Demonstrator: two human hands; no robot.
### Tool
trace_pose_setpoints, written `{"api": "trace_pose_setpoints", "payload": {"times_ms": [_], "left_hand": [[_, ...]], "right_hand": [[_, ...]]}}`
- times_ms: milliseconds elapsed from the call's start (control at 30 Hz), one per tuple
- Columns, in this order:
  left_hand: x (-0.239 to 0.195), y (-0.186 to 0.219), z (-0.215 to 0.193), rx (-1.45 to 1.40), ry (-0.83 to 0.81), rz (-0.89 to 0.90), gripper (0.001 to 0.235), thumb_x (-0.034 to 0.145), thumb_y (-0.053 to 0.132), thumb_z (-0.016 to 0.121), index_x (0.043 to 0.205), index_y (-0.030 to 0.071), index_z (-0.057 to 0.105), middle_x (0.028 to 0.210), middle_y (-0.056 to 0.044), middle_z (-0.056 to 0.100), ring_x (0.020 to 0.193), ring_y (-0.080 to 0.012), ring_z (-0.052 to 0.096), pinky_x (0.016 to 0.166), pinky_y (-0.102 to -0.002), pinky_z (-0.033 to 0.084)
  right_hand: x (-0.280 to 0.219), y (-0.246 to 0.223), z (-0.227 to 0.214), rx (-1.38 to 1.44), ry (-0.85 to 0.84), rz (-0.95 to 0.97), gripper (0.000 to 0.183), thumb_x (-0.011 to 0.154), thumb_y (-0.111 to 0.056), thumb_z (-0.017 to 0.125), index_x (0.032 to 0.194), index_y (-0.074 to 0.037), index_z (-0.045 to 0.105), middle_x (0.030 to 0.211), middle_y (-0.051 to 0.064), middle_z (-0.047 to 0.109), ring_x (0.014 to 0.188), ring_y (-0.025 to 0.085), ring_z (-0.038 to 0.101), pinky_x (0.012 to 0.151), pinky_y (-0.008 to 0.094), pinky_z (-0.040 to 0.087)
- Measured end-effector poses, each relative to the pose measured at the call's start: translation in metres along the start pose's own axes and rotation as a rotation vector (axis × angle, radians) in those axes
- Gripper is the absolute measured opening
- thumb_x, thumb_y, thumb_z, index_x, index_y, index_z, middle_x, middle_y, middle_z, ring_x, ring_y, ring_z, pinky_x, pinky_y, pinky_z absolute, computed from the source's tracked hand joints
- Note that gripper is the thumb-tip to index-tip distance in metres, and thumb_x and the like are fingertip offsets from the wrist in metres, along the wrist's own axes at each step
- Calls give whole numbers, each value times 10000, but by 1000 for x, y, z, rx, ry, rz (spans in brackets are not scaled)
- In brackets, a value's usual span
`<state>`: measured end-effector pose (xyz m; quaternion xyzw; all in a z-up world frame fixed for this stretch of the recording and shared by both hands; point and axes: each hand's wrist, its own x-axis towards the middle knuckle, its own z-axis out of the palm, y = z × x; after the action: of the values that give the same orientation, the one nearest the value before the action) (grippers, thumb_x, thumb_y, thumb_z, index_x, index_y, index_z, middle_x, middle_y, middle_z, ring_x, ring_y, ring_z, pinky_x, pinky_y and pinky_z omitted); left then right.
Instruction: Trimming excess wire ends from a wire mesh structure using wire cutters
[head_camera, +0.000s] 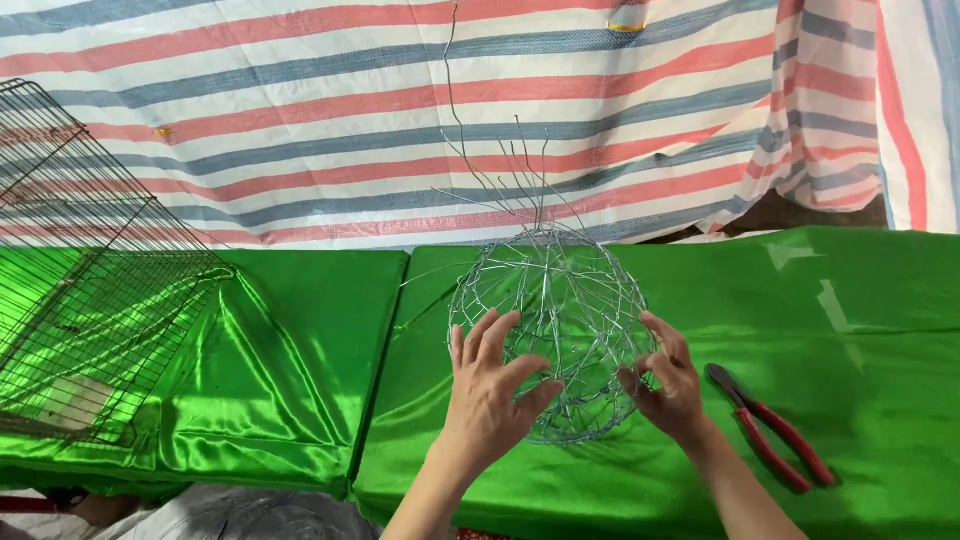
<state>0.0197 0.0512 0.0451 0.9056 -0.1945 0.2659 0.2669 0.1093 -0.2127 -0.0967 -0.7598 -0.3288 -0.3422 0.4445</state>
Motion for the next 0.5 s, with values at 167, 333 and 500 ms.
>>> {"api": "trace_pose_setpoints", "payload": {"times_ms": [167,333,500], "left_hand": [[-6,1,10,-16,32,-6,177,881,402,754,928,232,746,1476,-142,451,1456,-426,308,1154,-731,180],[-14,4,21,47,60,-80,174,920,369,707,862,205,702,1471,-127,460,1470,-415,301,1155,-730,173],[-20,3,28,27,147,-15,236,956,424,669,879,200,678,1475,-121,464,1460,-408,338,1174,-691,219]], "right_hand": [[2,-2,0,28,13,-10,224,857,-147,710,760,-64,526,1485,283,455,1409,411,474,1154,537,470],[4,-8,-1,56,-5,-18,234,865,-140,709,743,-74,520,1490,262,454,1429,394,459,1179,520,442],[-1,-1,-1,23,2,-38,217,847,-146,728,784,-74,533,1503,266,443,1431,396,454,1184,508,439]]}}
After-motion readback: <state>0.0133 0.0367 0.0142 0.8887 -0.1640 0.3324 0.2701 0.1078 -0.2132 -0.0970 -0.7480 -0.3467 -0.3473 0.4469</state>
